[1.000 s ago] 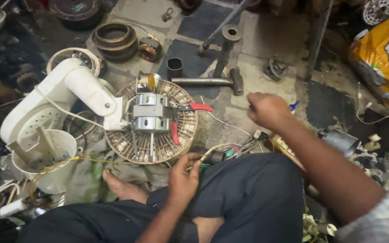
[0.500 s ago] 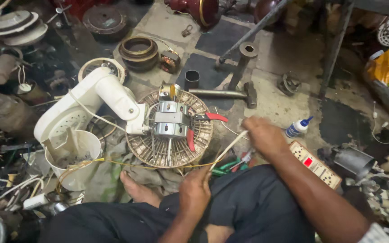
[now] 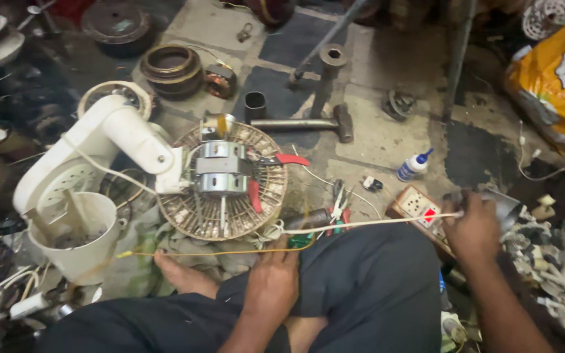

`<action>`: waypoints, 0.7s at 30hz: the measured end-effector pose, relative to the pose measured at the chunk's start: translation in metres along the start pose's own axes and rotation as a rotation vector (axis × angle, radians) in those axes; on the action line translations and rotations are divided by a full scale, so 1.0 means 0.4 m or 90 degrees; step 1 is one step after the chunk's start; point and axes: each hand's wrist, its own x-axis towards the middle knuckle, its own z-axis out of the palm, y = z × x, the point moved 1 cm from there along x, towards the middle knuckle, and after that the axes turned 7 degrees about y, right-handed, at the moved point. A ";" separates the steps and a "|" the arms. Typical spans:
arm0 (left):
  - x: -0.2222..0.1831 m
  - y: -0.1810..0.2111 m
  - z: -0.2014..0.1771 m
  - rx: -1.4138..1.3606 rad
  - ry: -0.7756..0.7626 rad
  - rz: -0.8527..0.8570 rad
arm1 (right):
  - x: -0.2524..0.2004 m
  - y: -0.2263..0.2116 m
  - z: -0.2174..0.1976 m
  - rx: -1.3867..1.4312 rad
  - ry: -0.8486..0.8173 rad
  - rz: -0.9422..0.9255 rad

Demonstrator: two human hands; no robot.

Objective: The person disassembles a white pedestal fan, removes the motor, and uses a screwdriver to adjust internal components and wiring. They repeatedly reassemble and test the fan's oscillation mechanism before finalizing the repair.

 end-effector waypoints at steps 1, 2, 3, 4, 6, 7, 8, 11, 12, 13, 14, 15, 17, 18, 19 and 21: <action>0.006 0.011 -0.006 -0.029 -0.089 -0.037 | -0.008 0.022 0.028 0.041 0.006 0.021; 0.014 0.022 -0.014 -0.056 -0.178 -0.074 | -0.011 0.037 0.054 0.082 0.012 0.041; 0.024 0.034 -0.022 -0.083 -0.267 -0.111 | -0.013 0.050 0.074 0.123 0.018 0.062; 0.046 0.048 -0.025 -0.113 -0.197 -0.062 | -0.015 0.058 0.091 0.157 0.027 0.075; 0.129 0.057 0.010 -0.174 -0.056 0.035 | -0.019 0.044 0.117 0.226 0.045 0.099; 0.187 0.051 0.056 -0.160 -0.041 0.007 | -0.020 0.032 0.120 0.281 0.061 0.108; 0.249 0.039 0.114 -0.145 -0.026 -0.019 | -0.021 0.019 0.117 0.336 0.079 0.118; 0.398 -0.020 0.326 -0.098 -0.219 -0.163 | -0.028 -0.003 0.080 0.350 0.066 0.166; 0.420 -0.042 0.390 -0.068 -0.289 -0.175 | -0.025 -0.006 0.071 0.330 0.049 0.185; 0.437 -0.064 0.448 -0.038 -0.358 -0.186 | -0.020 -0.006 0.066 0.299 0.045 0.188; 0.442 -0.084 0.495 -0.007 -0.429 -0.199 | -0.019 -0.002 0.059 0.266 0.039 0.191; 0.449 -0.103 0.531 -0.033 -0.410 -0.166 | -0.015 0.004 0.060 0.234 0.032 0.193; 0.441 -0.127 0.584 -0.094 -0.384 -0.100 | -0.021 0.024 0.070 0.254 0.039 0.169; 0.438 -0.133 0.607 -0.076 -0.399 -0.091 | -0.022 0.037 0.076 0.262 0.042 0.155; 0.436 -0.138 0.625 -0.058 -0.414 -0.083 | -0.022 0.047 0.083 0.266 0.041 0.148; 0.441 -0.149 0.646 -0.030 -0.417 -0.056 | -0.002 0.046 0.107 0.286 0.043 0.127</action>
